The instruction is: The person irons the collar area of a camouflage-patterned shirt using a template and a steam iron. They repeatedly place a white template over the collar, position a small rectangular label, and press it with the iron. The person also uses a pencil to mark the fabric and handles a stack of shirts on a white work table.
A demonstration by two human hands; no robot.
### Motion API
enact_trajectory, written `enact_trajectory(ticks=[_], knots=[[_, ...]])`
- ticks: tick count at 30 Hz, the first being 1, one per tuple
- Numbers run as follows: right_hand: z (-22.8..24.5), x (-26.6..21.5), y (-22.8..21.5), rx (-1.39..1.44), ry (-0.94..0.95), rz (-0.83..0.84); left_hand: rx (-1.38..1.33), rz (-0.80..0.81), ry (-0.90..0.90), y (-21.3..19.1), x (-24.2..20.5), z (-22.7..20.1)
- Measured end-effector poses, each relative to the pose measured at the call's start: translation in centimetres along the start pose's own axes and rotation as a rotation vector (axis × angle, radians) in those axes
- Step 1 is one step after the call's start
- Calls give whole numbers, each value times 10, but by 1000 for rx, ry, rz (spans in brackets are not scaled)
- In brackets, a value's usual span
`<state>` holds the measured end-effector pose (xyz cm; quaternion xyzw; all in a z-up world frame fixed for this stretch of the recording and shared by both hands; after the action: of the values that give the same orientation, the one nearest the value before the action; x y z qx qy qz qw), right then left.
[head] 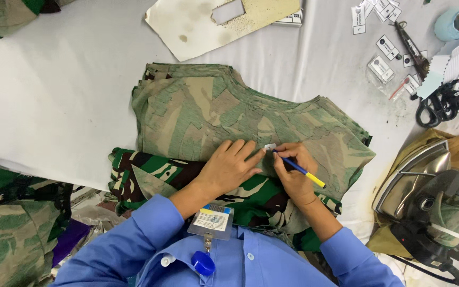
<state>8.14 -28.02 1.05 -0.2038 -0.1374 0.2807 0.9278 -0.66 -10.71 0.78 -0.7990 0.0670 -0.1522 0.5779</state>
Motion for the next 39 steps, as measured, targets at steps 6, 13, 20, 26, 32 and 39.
enact_trajectory(ticks=[6,13,20,26,32,39], knots=[[6,3,0,-64,-6,43,-45,-17,-3,-5,2,1],[9,1,1,-111,4,85,-36,-29,-16,-3,2,0],[6,0,1,-117,11,77,-100,-2,-30,-10,3,1],[2,-2,1,-160,-13,42,-85,-30,-33,-3,3,2],[5,-2,2,-197,-3,73,-111,-14,-34,-8,4,4],[7,-2,0,-213,17,95,-98,-9,-43,-5,3,4]])
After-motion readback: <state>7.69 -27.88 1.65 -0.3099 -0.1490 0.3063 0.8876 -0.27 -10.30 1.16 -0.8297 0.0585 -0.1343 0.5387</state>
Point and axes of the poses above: each hand's wrist, its own x-axis towards the middle knuckle, its own y-axis out of the palm, z = x × y, the point moved 1 cm from there along x, towards the middle knuckle, and after that the axes turned 9 degrees about z, right-handed, at the moved point
